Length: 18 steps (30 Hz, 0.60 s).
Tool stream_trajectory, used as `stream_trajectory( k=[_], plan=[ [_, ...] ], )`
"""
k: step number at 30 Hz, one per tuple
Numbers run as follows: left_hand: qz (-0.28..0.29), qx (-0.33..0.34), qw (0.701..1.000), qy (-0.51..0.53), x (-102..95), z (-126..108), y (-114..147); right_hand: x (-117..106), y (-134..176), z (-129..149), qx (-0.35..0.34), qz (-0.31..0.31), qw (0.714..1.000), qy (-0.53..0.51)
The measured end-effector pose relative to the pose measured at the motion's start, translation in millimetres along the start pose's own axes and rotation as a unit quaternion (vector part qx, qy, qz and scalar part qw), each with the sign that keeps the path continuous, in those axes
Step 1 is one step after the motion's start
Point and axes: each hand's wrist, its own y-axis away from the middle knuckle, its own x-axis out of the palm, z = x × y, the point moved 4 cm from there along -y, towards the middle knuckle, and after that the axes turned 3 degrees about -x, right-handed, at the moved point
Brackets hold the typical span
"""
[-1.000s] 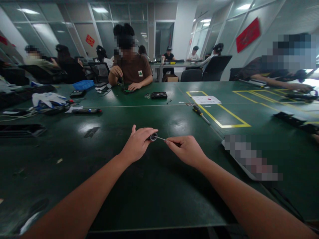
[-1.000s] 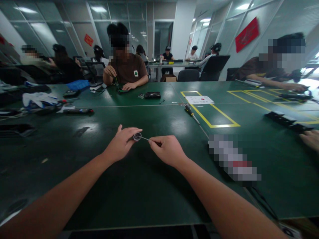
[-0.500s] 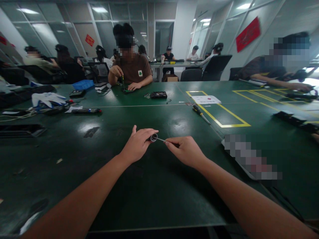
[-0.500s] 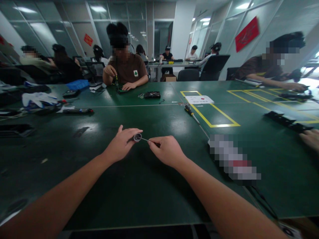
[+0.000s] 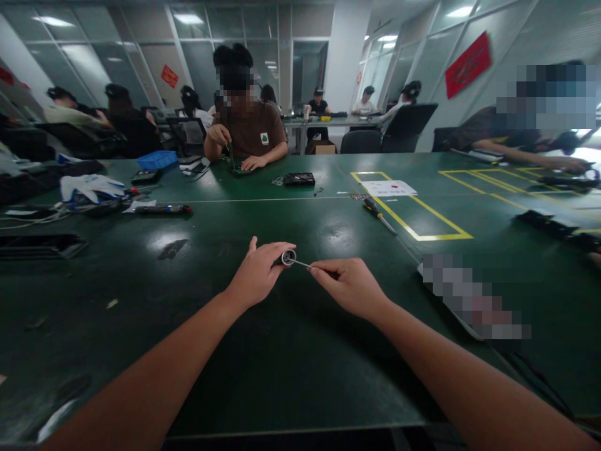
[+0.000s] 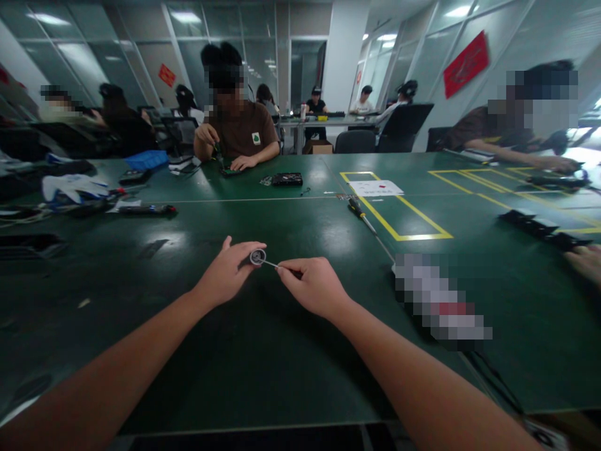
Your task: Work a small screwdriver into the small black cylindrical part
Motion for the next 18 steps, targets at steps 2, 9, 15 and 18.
stream_trajectory(
  k=[2,9,15,18],
  plan=[
    [-0.003,0.000,1.000,-0.004,-0.5,-0.3,-0.2,-0.5,-0.1,-0.9,0.005,-0.008,1.000,0.008],
    [-0.005,0.004,1.000,-0.018,-3.4,-3.9,0.3,-1.9,-1.1,-1.5,0.004,-0.011,0.999,0.038],
    [0.004,0.014,1.000,-0.026,-1.7,-4.5,0.2,0.5,-0.5,-4.2,0.015,-0.020,0.999,0.038],
    [-0.004,0.008,1.000,-0.029,-1.3,-1.9,0.4,1.1,0.1,-8.0,0.036,-0.033,0.998,-0.035]
  ],
)
